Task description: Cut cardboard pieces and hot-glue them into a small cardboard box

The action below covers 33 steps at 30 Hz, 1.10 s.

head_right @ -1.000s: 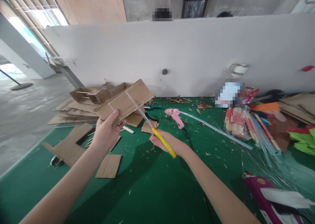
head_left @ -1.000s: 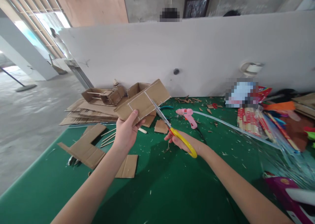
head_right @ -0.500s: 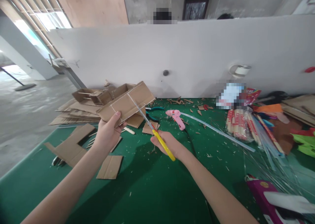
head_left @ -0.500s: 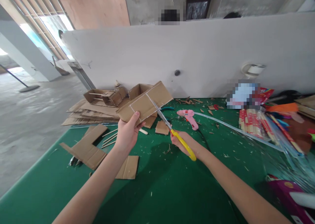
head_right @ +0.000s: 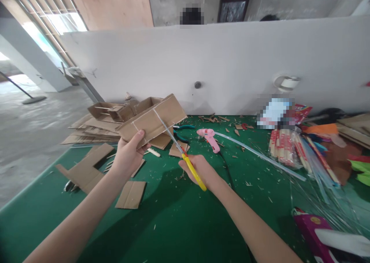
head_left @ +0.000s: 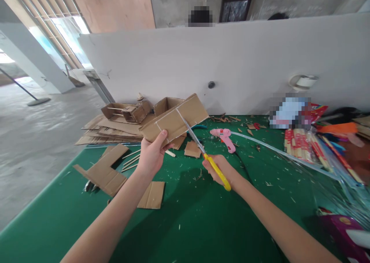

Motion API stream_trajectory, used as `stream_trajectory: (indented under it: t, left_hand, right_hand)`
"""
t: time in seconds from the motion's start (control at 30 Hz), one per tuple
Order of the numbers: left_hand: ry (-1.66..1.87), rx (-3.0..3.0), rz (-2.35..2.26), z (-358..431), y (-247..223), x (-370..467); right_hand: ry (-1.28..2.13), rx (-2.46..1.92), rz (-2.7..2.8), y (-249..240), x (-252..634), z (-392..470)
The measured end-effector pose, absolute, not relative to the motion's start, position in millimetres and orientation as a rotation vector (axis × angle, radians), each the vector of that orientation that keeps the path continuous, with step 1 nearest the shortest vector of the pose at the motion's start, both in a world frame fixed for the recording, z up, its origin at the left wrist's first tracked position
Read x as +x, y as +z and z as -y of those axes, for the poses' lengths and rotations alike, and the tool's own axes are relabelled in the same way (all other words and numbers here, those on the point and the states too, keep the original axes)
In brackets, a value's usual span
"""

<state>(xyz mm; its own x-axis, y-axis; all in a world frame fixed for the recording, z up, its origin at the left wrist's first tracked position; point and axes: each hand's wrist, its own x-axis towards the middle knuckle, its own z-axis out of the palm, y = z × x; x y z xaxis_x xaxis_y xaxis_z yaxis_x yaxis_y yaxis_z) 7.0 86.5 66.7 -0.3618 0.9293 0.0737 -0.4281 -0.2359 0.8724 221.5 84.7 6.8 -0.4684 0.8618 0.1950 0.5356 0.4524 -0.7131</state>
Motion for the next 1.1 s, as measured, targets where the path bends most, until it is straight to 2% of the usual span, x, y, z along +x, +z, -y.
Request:
stream_trajectory:
  t: [0.87, 0.97, 1.1]
  left_hand:
    - [1.733, 0.794, -0.928, -84, 65, 8]
    - [1.738, 0.798, -0.913, -83, 66, 9]
    - [1.734, 0.829, -0.915, -81, 69, 8]
  right_hand:
    - [0.487, -1.269, 2.154, -4, 223, -84]
    - [0.516, -1.250, 2.162, -5, 224, -83]
    - [0.717, -1.098, 2.158, -7, 224, -83]
